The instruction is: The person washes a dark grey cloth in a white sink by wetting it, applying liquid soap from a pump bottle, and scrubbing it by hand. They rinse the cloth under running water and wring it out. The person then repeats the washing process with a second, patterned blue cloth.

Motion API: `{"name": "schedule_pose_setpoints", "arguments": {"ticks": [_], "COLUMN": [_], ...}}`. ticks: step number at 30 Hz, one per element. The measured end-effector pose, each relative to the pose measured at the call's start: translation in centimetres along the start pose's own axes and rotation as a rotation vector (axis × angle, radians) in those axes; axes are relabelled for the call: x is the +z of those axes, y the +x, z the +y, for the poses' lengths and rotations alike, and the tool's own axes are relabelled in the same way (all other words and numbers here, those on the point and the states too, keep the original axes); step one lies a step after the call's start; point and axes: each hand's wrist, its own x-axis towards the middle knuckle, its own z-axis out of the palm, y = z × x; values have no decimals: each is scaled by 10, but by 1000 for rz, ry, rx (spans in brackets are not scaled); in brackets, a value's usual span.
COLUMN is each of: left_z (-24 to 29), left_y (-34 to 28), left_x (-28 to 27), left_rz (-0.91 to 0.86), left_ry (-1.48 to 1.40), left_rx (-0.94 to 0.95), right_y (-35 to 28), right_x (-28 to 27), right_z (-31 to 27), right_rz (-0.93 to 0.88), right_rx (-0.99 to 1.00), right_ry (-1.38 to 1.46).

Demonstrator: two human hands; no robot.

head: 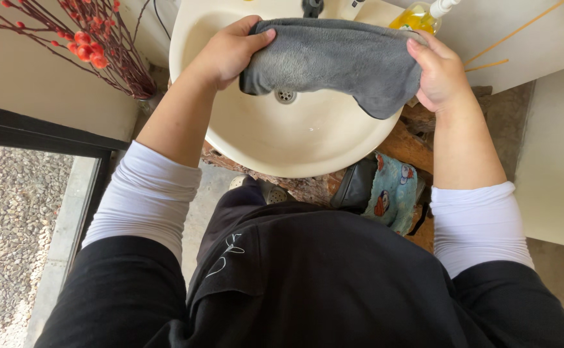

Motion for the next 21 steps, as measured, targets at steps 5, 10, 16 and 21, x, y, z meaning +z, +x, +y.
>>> {"name": "schedule_pose_setpoints", "arguments": {"ticks": [5, 10, 16, 21], "left_z": [23, 27, -6, -25], "left_y": [-4, -10, -3, -10], "left_x": [9, 1, -21, -12], "left_rz": [-93, -151, -330, -332], "left_ry": [292, 506, -192, -751], "left_rx": [-61, -236, 15, 239], "right_y": [1, -5, -13, -17], "right_x": [-1, 5, 5, 14], "right_z": [-1, -8, -10, 0], "right_rz": [44, 14, -22, 2], "right_rx": [-26, -3, 36, 112], "right_ry": [112, 210, 331, 446]}}
